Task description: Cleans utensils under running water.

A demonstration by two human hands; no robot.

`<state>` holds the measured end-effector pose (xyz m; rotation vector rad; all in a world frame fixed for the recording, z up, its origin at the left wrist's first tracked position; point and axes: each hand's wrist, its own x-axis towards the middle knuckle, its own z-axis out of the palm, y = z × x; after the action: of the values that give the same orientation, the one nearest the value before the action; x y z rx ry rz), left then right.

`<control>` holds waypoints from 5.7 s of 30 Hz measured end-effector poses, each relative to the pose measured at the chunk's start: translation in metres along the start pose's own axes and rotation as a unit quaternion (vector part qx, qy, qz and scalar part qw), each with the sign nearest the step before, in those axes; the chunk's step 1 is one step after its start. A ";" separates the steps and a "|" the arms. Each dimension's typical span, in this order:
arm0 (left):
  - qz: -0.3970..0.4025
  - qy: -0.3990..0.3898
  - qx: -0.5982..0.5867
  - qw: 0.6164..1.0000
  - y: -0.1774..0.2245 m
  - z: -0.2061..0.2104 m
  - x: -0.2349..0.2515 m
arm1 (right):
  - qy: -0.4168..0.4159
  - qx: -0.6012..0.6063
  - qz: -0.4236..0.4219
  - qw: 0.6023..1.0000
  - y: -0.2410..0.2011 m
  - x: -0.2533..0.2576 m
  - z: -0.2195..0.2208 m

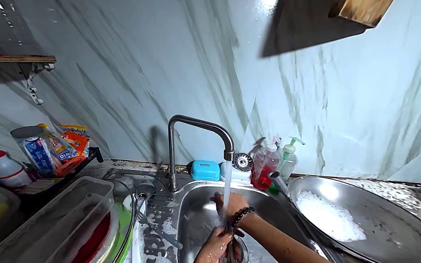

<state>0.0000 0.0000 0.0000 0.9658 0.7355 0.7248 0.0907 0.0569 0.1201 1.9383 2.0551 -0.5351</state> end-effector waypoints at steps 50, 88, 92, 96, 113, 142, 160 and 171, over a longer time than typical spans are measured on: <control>0.092 0.133 -0.065 0.985 0.000 0.003 0.002 | -0.022 0.059 -0.011 0.998 0.002 -0.013 0.001; 0.051 0.230 -0.025 0.971 -0.001 0.003 0.008 | 0.018 0.117 0.024 0.993 0.004 0.003 0.024; 0.042 0.227 -0.044 0.972 0.001 0.009 0.000 | 0.014 0.147 0.003 0.989 0.005 0.004 0.023; 0.091 0.230 -0.068 0.967 0.000 0.012 -0.001 | 0.030 0.073 0.005 0.997 -0.013 -0.014 0.014; 0.071 0.197 -0.088 0.974 0.000 0.008 0.003 | 0.055 0.122 0.042 0.990 0.005 -0.007 0.025; 0.056 0.255 -0.053 0.964 0.000 0.008 0.005 | 0.151 0.291 -0.055 0.943 0.006 -0.006 0.077; 0.050 0.299 -0.026 0.953 0.005 0.007 0.004 | 0.056 0.160 -0.002 0.985 -0.010 -0.011 0.050; 0.022 0.169 -0.009 0.985 0.002 0.001 0.001 | 0.050 0.071 -0.106 0.991 0.012 -0.007 0.036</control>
<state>0.0012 0.0013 0.0021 0.8538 1.0035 0.9466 0.1013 0.0356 0.0895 1.8664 2.3634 -0.6602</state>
